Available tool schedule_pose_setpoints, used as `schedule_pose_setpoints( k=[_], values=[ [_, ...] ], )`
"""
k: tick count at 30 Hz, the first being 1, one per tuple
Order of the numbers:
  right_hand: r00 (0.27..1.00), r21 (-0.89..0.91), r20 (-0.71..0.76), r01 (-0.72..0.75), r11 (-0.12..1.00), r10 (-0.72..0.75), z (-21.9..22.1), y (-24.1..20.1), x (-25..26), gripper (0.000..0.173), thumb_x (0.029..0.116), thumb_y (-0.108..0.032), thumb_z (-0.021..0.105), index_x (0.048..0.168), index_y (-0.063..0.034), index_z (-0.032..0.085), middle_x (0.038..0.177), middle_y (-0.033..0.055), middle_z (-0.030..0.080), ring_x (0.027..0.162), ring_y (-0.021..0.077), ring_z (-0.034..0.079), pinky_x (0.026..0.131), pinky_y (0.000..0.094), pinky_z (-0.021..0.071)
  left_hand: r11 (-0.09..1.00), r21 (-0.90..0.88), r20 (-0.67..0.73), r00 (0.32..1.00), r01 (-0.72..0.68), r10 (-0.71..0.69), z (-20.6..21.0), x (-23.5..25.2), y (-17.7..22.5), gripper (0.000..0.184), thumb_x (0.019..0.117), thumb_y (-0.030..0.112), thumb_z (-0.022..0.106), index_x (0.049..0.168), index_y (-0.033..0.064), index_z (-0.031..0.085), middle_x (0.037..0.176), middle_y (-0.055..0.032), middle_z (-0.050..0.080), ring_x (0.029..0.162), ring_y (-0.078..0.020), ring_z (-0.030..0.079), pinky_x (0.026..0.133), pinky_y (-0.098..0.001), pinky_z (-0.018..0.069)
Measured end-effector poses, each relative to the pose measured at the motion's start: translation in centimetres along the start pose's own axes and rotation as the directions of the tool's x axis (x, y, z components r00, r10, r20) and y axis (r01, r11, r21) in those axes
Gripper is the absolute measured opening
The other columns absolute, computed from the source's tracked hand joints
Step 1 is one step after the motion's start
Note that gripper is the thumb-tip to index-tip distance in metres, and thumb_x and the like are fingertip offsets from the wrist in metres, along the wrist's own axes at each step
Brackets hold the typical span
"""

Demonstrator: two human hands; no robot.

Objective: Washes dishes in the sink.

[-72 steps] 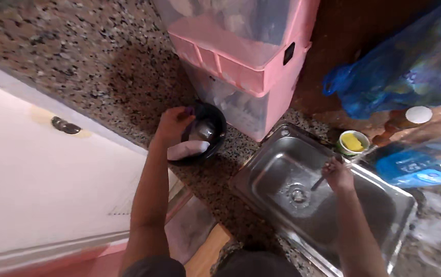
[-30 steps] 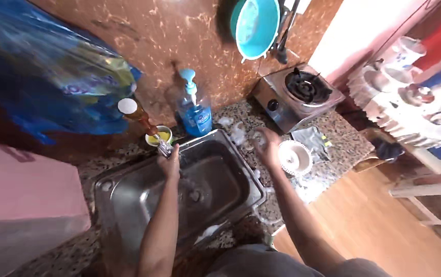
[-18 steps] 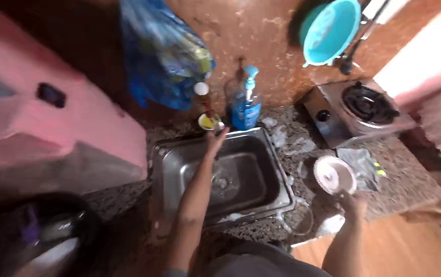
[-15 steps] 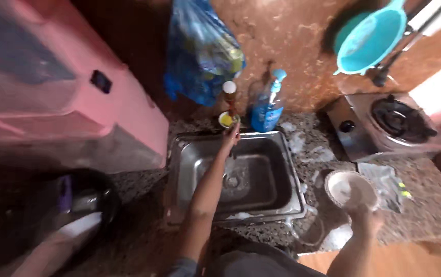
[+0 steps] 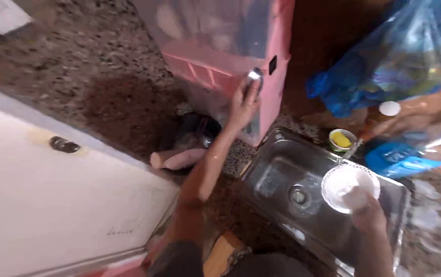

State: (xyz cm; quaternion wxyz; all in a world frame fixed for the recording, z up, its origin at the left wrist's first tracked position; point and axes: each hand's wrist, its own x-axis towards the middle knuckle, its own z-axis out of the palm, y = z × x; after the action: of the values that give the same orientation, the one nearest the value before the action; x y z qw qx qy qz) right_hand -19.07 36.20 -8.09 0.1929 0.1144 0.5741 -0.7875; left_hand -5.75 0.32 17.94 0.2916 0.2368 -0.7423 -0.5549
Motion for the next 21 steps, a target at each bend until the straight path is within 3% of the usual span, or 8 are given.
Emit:
schedule_pose_setpoints(
  k=[1,3,6,8,13,17,20,21],
  values=[
    [0.998,0.043,0.036,-0.058,0.997,0.057,1.3,0.5,1.1,0.032,0.1116,-0.029,0.028,0.134,-0.0146,0.045,0.102,-0.0008,0.068,0.087,0.0082,0.07,0.073,0.0302,0.0611,0.976,-0.04,-0.078,0.974,-0.215,0.211,-2.6,1.5,-2.4,0.023,0.1103,0.014,0.039,0.118,0.0008,0.056,0.072,0.0042,0.051,0.056,-0.0027,0.048,0.054,-0.0195,0.046],
    [0.988,0.083,0.069,-0.143,0.986,0.138,3.5,1.3,3.2,0.03,0.109,-0.028,0.028,0.128,-0.0166,0.048,0.098,0.0011,0.068,0.084,0.0122,0.07,0.07,0.0343,0.0608,0.958,-0.104,-0.121,0.959,-0.268,0.256,-8.2,3.4,-5.1,0.017,0.1089,0.02,0.045,0.101,0.01,0.055,0.064,0.0108,0.051,0.049,0.0019,0.044,0.046,-0.0157,0.0415],
    [0.972,0.068,0.1,-0.221,0.973,0.214,6.3,2.1,4.7,0.034,0.1093,-0.032,0.028,0.13,-0.0137,0.049,0.106,0.0047,0.065,0.09,0.0148,0.068,0.074,0.0372,0.0601,0.984,0.172,-0.062,0.997,0.046,-0.036,-14.8,2.7,-6.3,0.019,0.1073,0.024,0.053,0.11,0.0062,0.059,0.076,0.0063,0.063,0.054,0.0011,0.051,0.051,-0.017,0.046],
    [0.973,0.09,0.115,-0.211,0.973,0.201,7.1,2.7,5.6,0.032,0.1099,-0.029,0.028,0.129,-0.0122,0.047,0.105,0.0046,0.064,0.091,0.0134,0.067,0.076,0.0355,0.0597,0.891,0.394,0.022,0.967,0.225,-0.254,-17.5,2.0,-7.8,0.033,0.1068,0.029,0.055,0.122,-0.0004,0.06,0.09,-0.0034,0.063,0.069,-0.0062,0.059,0.069,-0.0268,0.0547],
    [0.991,0.083,0.064,-0.121,0.989,0.116,8.1,2.7,5.9,0.027,0.1095,-0.024,0.033,0.124,-0.0114,0.052,0.095,0.0021,0.065,0.08,0.0096,0.066,0.066,0.0296,0.0567,0.72,0.577,0.088,0.848,0.385,-0.523,-20.6,1.4,-13.8,0.042,0.1045,0.037,0.058,0.116,-0.0035,0.064,0.092,-0.0091,0.066,0.077,-0.0133,0.062,0.077,-0.0352,0.0553],
    [0.994,0.161,0.052,-0.105,0.981,0.098,6.7,2.3,6.9,0.032,0.1047,-0.016,0.042,0.136,-0.0144,0.045,0.103,0.0057,0.066,0.084,0.0144,0.068,0.069,0.036,0.0588,0.594,0.759,0.103,0.852,0.266,-0.513,-19.1,2.1,-15.1,0.038,0.1035,0.028,0.063,0.11,-0.009,0.068,0.106,-0.0277,0.068,0.101,-0.0397,0.065,0.097,-0.0617,0.047],
    [0.998,0.046,0.03,-0.053,0.998,0.051,5.4,2.0,7.6,0.048,0.1039,-0.021,0.048,0.15,-0.0209,0.034,0.116,0.0079,0.064,0.092,0.0181,0.067,0.074,0.0406,0.0588,0.467,0.883,0.228,0.905,-0.037,-0.359,-17.8,1.4,-14.1,0.041,0.1013,0.023,0.067,0.099,-0.0186,0.065,0.096,-0.0405,0.063,0.092,-0.0557,0.063,0.084,-0.0722,0.0467],
    [0.999,0.015,0.019,-0.035,0.999,0.035,4.9,2.0,7.7,0.048,0.1062,-0.026,0.048,0.152,-0.0198,0.033,0.122,0.0099,0.063,0.099,0.0206,0.067,0.08,0.0434,0.0587,0.311,0.946,0.216,0.887,-0.087,-0.407,-15.4,0.4,-10.6,0.047,0.1028,0.022,0.064,0.103,-0.0245,0.062,0.102,-0.0467,0.061,0.097,-0.0599,0.062,0.085,-0.0711,0.048]
  ],
)
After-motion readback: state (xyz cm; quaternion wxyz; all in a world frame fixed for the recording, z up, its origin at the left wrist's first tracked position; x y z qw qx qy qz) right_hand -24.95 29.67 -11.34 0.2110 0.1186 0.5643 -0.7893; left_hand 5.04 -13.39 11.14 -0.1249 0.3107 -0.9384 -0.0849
